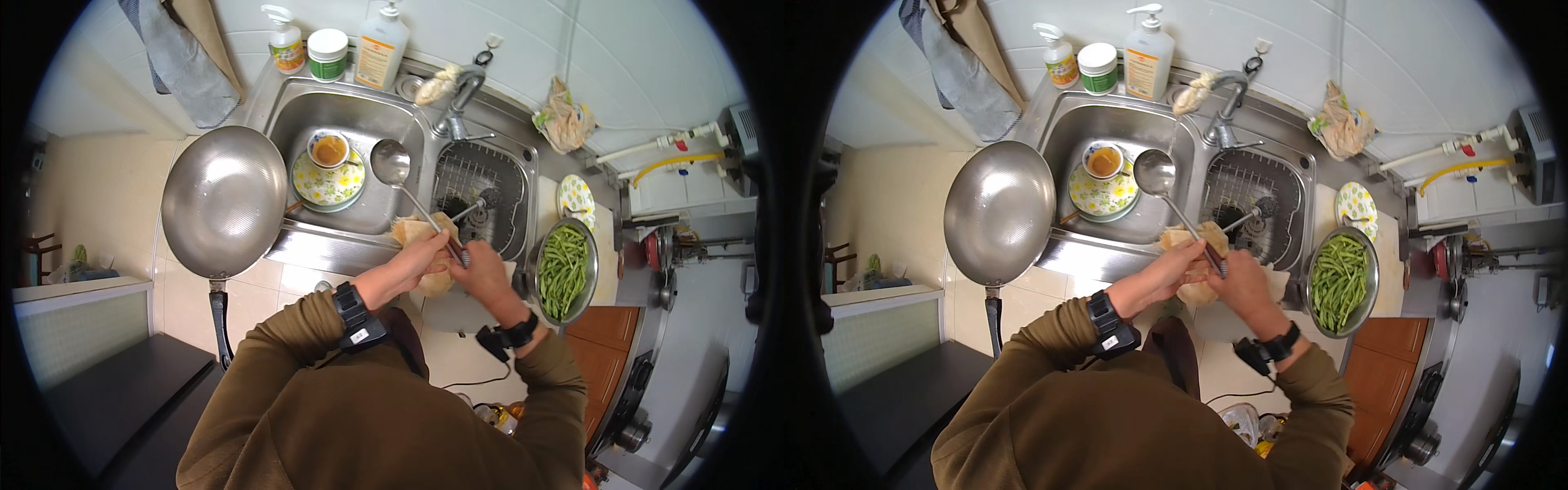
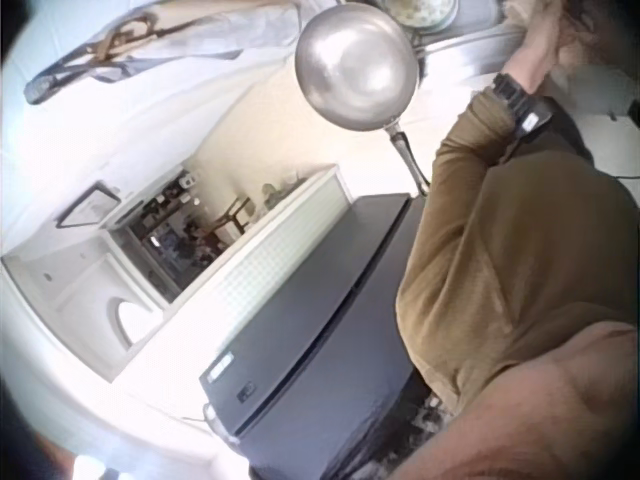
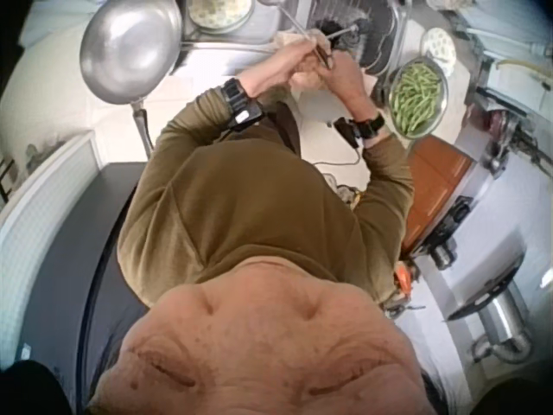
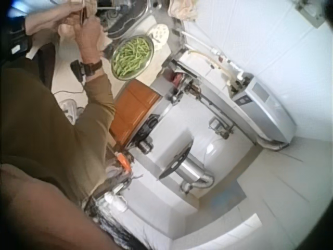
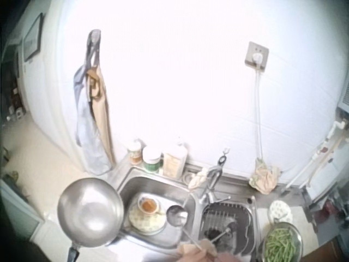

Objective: The person washes a frying pan, a ladle, and a dish rack in a double-basin kitchen sink using a sponge and running water. They then wipe the sink surfaces, wash their hands, and retrieve a plastic bag of garlic from the refrigerator.

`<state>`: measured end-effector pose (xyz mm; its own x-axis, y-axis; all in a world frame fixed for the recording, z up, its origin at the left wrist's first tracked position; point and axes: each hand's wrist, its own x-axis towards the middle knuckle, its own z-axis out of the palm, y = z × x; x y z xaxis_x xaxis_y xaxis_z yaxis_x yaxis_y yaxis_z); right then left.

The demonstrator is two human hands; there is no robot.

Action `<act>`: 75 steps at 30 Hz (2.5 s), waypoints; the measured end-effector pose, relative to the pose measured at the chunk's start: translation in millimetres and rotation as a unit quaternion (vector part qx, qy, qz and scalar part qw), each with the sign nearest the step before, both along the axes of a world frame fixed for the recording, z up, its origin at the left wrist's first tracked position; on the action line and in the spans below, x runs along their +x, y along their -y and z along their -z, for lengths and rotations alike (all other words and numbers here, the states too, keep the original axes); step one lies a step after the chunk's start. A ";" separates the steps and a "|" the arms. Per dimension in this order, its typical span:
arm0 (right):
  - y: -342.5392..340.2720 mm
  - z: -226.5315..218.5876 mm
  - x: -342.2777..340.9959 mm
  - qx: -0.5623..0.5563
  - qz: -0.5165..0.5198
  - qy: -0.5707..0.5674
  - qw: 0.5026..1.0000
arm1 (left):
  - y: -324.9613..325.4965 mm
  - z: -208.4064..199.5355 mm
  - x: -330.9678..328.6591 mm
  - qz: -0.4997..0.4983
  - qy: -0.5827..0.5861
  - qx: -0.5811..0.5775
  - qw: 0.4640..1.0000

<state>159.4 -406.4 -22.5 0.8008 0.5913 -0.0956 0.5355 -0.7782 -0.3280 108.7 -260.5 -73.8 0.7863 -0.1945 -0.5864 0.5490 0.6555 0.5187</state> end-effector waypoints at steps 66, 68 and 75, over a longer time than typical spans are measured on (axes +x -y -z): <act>-209.5 213.9 188.6 0.384 0.357 -0.507 0.684 | -81.7 52.4 10.4 -0.052 -0.054 0.158 0.985; -210.3 205.1 175.1 0.397 0.338 -0.632 0.574 | -80.4 60.9 12.2 -0.031 -0.043 0.201 0.978; -210.9 152.0 116.0 0.322 0.269 -0.618 0.665 | -86.6 82.6 23.3 0.101 -0.004 0.611 0.786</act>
